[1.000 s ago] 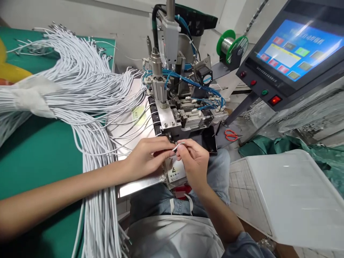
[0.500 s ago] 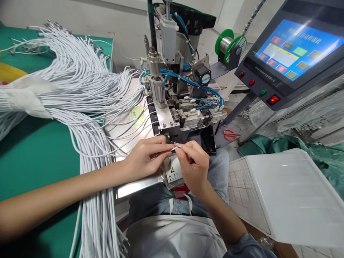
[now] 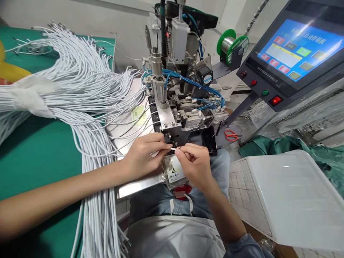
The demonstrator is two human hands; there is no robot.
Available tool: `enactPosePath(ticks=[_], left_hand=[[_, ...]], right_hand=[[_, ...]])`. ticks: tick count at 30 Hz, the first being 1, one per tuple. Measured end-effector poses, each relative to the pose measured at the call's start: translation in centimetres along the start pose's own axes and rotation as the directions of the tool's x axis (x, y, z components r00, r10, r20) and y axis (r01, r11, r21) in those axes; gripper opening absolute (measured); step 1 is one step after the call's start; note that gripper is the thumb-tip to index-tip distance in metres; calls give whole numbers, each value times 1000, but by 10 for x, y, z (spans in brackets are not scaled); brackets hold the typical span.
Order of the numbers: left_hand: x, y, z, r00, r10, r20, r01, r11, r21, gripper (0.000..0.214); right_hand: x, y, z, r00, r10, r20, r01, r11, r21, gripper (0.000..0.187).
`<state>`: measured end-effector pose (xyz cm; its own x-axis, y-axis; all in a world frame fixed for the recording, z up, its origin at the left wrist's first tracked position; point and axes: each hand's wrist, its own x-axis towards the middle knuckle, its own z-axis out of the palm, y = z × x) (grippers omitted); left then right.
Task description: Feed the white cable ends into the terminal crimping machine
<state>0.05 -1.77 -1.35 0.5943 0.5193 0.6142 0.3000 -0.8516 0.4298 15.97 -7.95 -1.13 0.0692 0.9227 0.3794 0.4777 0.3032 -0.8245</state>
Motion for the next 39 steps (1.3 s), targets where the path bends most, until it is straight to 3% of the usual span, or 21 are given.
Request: enactPosePath(ticks=[6,10,13,20,23,26,29,32,36,39], left_hand=[[3,5,-4,994,-92,61,105,959,-262,13],[5,0,-7,986,-34,166,85,946,-313,17],[3,-4,-5,986,26,165,22,959,-282,21],[-2,-5,1,988,34,151,2,973,-233,22],[-2,-3,1,995,-6,104,28,976,-214,18],[-2,-1,1,998,-34,54,44,977,-208,15],[-3,0,2,999,-24,23,28,982,-189,15],[-5,0,3,1000,13,14,-11,993,-119,19],[-5,-2,0,988,147,44,-152,977,149,21],[-2,-1,-5,964,245,100,-265,886,380,21]], right_hand=[[-3,3,8,989,38,-144,-15,988,156,16],[5,6,-2,991,121,51,-130,948,289,14],[12,10,-13,968,173,179,-218,938,271,14],[17,13,-16,939,213,270,-285,921,266,16],[13,10,-8,965,181,191,-231,929,289,20],[5,6,3,991,136,7,-134,964,231,20],[-4,5,15,984,75,-161,-59,993,99,20],[-10,7,23,966,-46,-255,27,997,-76,20],[-9,9,21,949,-226,-222,154,942,-298,19],[-1,10,11,979,-187,-84,156,946,-285,25]])
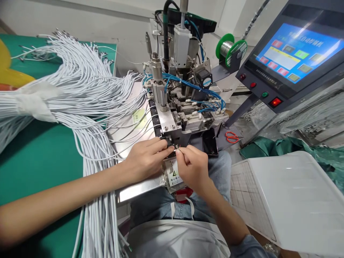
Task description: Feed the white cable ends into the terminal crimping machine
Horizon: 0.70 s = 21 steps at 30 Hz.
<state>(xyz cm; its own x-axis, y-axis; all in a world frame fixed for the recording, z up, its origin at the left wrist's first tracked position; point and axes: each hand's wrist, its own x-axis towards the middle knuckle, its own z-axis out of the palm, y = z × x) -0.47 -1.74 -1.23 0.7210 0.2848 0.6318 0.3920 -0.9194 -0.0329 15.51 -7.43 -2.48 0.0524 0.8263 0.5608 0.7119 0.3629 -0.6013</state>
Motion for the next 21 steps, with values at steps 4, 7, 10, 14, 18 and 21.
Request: enactPosePath(ticks=[4,7,10,14,18,21], left_hand=[[1,0,-2,999,14,33,-16,998,66,23],[-1,0,2,992,-115,48,120,985,-120,22],[0,0,6,968,-211,134,247,883,-398,17],[2,-1,8,953,-229,199,304,734,-607,17],[2,0,9,940,-281,195,342,733,-588,20],[1,1,10,942,-281,182,335,760,-558,22]], right_hand=[[12,8,-10,966,102,238,-146,973,176,28],[14,9,-11,975,61,216,-111,967,228,29],[10,7,-5,996,22,81,-40,973,226,27],[1,5,5,995,81,-59,-68,978,199,20],[0,8,7,983,144,-109,-128,982,140,16],[4,11,2,997,44,-65,-39,997,72,21]])
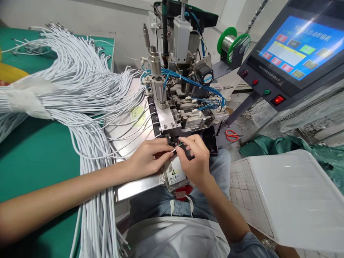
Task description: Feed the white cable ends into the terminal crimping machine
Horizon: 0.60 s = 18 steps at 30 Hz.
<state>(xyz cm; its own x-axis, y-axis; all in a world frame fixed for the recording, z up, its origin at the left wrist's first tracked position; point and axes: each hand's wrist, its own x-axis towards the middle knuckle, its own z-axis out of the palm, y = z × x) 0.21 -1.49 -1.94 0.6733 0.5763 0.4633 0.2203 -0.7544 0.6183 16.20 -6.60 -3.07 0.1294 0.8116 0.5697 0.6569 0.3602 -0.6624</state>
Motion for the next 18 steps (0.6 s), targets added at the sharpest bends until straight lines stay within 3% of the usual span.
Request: enactPosePath(ticks=[4,8,12,14,16,18], left_hand=[[0,0,0,1000,-12,-17,12,999,40,20],[-1,0,1,997,-38,-68,41,998,47,17],[-2,0,1,994,-46,-102,52,997,61,15],[-2,0,1,993,-44,-110,51,997,65,15],[-2,1,1,992,-45,-120,53,997,61,15],[-2,1,1,991,-47,-124,54,997,54,15]], right_hand=[[4,4,-3,989,-142,46,146,985,-92,17],[1,5,3,973,-220,-71,201,957,-208,13],[-4,3,10,964,-208,-166,179,968,-175,11],[-4,1,13,970,-145,-194,125,986,-110,9],[-4,-2,14,983,12,-182,-7,1000,28,7],[-2,-5,13,975,201,-98,-176,961,214,8]])
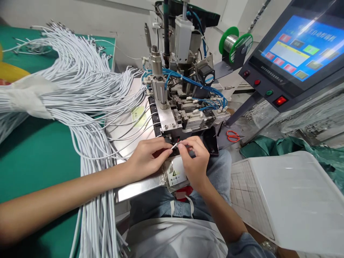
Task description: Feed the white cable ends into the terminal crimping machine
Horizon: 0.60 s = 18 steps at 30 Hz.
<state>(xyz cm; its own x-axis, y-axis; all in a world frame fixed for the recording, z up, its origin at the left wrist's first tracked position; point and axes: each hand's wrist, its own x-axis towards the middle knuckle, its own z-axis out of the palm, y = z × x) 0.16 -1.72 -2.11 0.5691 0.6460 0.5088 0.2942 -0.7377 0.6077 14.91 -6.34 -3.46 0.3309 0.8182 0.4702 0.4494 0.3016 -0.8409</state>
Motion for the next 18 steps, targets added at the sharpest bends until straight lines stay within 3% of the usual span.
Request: enactPosePath(ticks=[2,4,12,15,18], left_hand=[[0,0,0,1000,2,10,-2,1000,-6,15],[0,0,0,1000,11,27,-11,1000,-8,15],[-1,-1,-1,994,82,71,-82,997,2,19],[0,-4,-1,985,110,133,-129,981,147,21],[1,-8,-2,964,47,261,-135,935,329,25]], right_hand=[[2,-2,-1,986,146,76,-156,979,134,8],[5,-3,-2,972,203,115,-222,955,195,9],[7,0,-5,963,186,194,-229,946,231,10],[12,7,-7,961,108,255,-160,968,192,12],[18,22,-7,928,99,360,-158,978,136,12]])
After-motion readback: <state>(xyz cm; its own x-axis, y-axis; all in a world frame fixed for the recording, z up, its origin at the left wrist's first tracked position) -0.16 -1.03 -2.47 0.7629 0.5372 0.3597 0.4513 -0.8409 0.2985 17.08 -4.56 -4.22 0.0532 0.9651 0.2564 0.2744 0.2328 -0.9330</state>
